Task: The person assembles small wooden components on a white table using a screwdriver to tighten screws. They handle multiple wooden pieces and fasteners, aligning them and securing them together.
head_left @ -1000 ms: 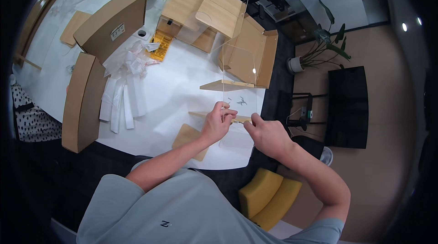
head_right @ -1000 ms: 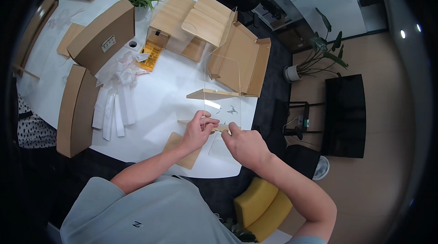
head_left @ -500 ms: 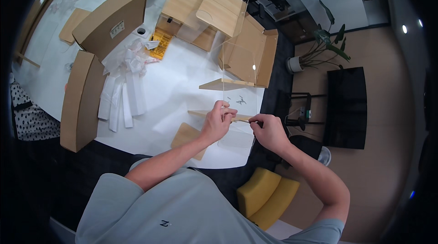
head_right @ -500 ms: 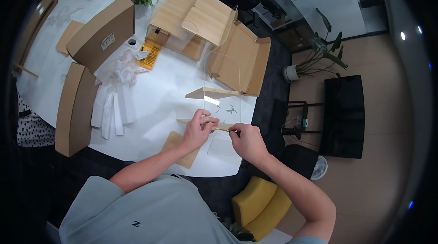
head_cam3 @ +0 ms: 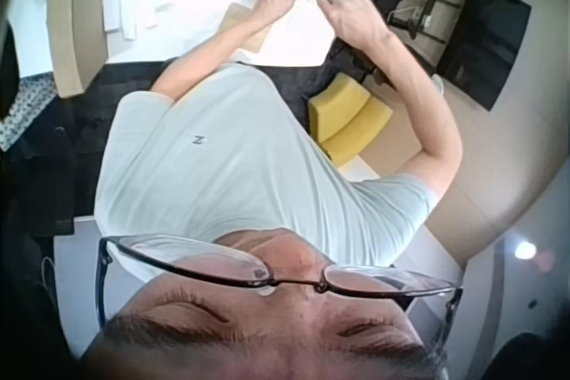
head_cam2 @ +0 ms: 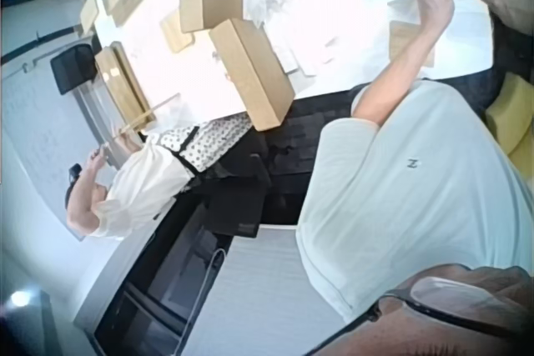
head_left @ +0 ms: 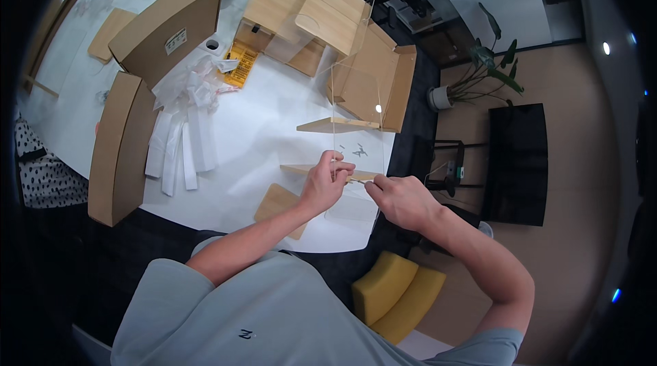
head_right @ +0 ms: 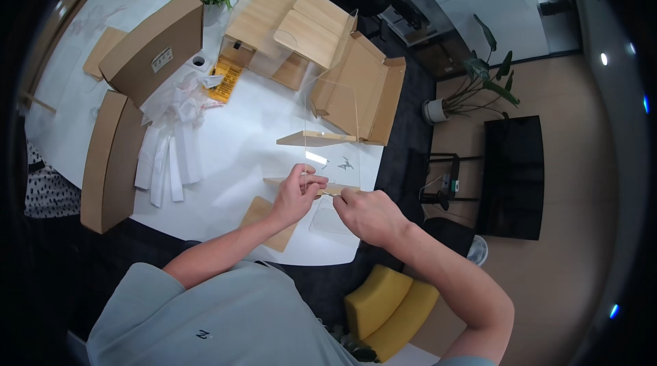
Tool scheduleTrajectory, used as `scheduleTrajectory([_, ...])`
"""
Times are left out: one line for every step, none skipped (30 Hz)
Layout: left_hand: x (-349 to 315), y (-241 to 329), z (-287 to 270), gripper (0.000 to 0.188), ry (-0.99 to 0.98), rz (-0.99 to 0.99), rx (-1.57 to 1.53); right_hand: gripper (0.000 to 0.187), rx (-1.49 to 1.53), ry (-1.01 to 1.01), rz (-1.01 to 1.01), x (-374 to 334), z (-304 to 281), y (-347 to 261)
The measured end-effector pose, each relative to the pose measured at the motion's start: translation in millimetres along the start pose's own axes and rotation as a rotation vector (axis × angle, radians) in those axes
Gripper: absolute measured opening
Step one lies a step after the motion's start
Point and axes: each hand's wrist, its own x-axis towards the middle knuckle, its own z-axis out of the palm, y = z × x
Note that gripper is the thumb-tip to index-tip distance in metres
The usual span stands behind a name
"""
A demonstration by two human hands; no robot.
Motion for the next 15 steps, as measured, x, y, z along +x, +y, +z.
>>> scheduleTrajectory([0, 0, 0, 0.022, 0.005, -0.001, -0.001, 0.013, 0.096, 0.041, 0.074, -1, 5, 1])
scheduleTrajectory([0, 0, 0, 0.022, 0.006, -0.001, 0.000, 0.016, 0.192, 0.083, 0.152, -2, 11, 0])
scheduleTrajectory([-1, 0, 0, 0.022, 0.006, -0.002, 0.000, 0.018, 0.289, 0.126, 0.231, -3, 15, 0])
scheduleTrajectory([-1, 0, 1, 0.022, 0.019, 0.010, -0.010, 0.020, 0.480, 0.105, 0.391, -2, 16, 0])
scheduleTrajectory([-2, 1, 2, 0.022, 0.034, 0.019, -0.018, 0.022, 0.674, 0.083, 0.548, 2, 16, 0])
scheduleTrajectory([-3, 0, 3, 0.022, 0.048, 0.029, -0.025, 0.024, 0.868, 0.060, 0.706, 5, 17, 0])
scheduleTrajectory([-3, -1, 3, 0.022, 0.053, 0.034, -0.022, 0.023, 0.884, 0.060, 0.722, 6, 16, 0])
scheduleTrajectory([-3, -3, 4, 0.022, 0.057, 0.041, -0.022, 0.021, 0.898, 0.060, 0.741, 6, 15, 0])
scheduleTrajectory([-3, -4, 5, 0.022, 0.061, 0.048, -0.021, 0.020, 0.912, 0.061, 0.759, 6, 14, -1])
scheduleTrajectory([-4, -5, 5, 0.022, 0.056, 0.043, -0.023, 0.019, 0.772, 0.088, 0.689, 4, 14, -4])
scheduleTrajectory([-3, -5, 4, 0.023, 0.055, 0.039, -0.024, 0.019, 0.633, 0.112, 0.613, 2, 16, -7])
scheduleTrajectory([-2, -4, 4, 0.023, 0.054, 0.035, -0.025, 0.018, 0.494, 0.136, 0.536, 1, 16, -8])
scheduleTrajectory([-2, -4, 4, 0.023, 0.054, 0.036, -0.025, 0.016, 0.380, 0.104, 0.463, 0, 11, -9])
scheduleTrajectory([-2, -4, 4, 0.023, 0.056, 0.037, -0.026, 0.014, 0.267, 0.071, 0.388, -1, 3, -12])
scheduleTrajectory([-3, -4, 4, 0.023, 0.058, 0.038, -0.027, 0.013, 0.153, 0.038, 0.313, -1, -1, -13])
